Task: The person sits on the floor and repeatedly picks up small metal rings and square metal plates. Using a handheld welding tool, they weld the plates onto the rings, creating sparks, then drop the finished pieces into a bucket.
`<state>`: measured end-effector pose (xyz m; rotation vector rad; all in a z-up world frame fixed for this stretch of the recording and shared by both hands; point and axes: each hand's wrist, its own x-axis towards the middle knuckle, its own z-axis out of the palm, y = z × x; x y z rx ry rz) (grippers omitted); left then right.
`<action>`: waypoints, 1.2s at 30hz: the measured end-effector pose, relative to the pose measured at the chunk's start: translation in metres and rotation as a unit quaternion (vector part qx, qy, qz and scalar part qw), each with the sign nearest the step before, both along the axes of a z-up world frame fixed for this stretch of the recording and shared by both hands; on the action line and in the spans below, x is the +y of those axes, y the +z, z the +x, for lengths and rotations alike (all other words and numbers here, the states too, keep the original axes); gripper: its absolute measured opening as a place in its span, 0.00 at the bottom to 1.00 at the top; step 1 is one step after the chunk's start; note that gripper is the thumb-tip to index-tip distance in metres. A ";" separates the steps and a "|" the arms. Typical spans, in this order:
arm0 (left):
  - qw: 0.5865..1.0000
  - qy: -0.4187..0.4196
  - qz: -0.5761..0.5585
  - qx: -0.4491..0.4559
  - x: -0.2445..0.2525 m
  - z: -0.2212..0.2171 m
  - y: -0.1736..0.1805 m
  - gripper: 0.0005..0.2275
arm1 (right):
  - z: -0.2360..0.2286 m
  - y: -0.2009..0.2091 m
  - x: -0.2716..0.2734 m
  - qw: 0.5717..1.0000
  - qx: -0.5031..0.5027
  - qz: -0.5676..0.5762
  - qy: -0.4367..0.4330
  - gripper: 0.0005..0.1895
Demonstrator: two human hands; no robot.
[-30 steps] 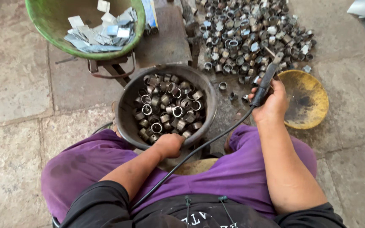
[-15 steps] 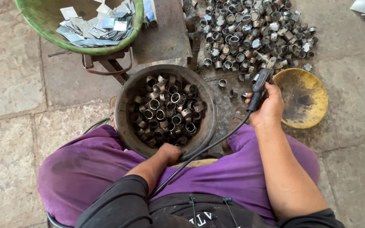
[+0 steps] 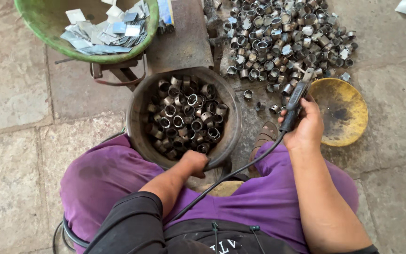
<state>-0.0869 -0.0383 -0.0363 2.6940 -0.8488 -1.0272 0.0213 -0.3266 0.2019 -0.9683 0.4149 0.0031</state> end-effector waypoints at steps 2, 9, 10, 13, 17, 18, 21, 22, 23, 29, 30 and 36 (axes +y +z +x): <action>0.999 0.000 0.021 0.030 -0.019 -0.002 -0.011 0.20 | -0.001 0.000 0.001 0.999 0.034 0.012 -0.012 0.19; 0.993 -0.014 0.018 0.113 -0.024 0.046 -0.018 0.18 | 0.044 0.000 0.015 0.999 0.013 0.005 0.038 0.16; 0.995 -0.021 0.017 0.091 -0.025 0.056 -0.013 0.16 | 0.055 -0.003 0.016 1.000 0.007 -0.014 0.026 0.16; 0.999 0.037 -0.008 0.026 -0.018 0.095 0.009 0.15 | 0.093 -0.010 0.020 0.998 -0.009 -0.068 -0.009 0.17; 0.991 0.125 -0.034 -0.027 0.014 0.131 0.038 0.15 | 0.114 -0.018 0.020 0.997 -0.014 -0.076 -0.028 0.16; 0.989 0.148 -0.009 -0.011 0.021 0.132 0.042 0.16 | 0.107 -0.022 0.018 0.997 -0.009 -0.066 -0.035 0.16; 0.966 0.259 -0.015 -0.019 0.051 0.134 0.044 0.18 | 0.090 -0.030 0.022 0.995 0.011 -0.086 -0.044 0.19; 0.959 0.283 -0.008 -0.023 0.059 0.133 0.043 0.18 | 0.085 -0.032 0.024 0.995 0.006 -0.093 -0.036 0.19; 0.953 0.296 -0.023 -0.059 0.063 0.133 0.041 0.18 | 0.079 -0.034 0.027 0.995 0.002 -0.100 -0.029 0.19; 0.937 0.327 -0.094 -0.075 0.048 0.134 0.009 0.19 | 0.047 -0.050 0.027 0.990 -0.003 -0.140 -0.033 0.19; 0.936 0.327 -0.112 -0.070 0.043 0.136 0.000 0.19 | 0.045 -0.053 0.026 0.989 0.003 -0.146 -0.038 0.19; 0.889 0.350 -0.233 -0.182 0.036 0.154 -0.017 0.18 | 0.048 -0.049 0.032 0.988 0.027 -0.149 -0.036 0.19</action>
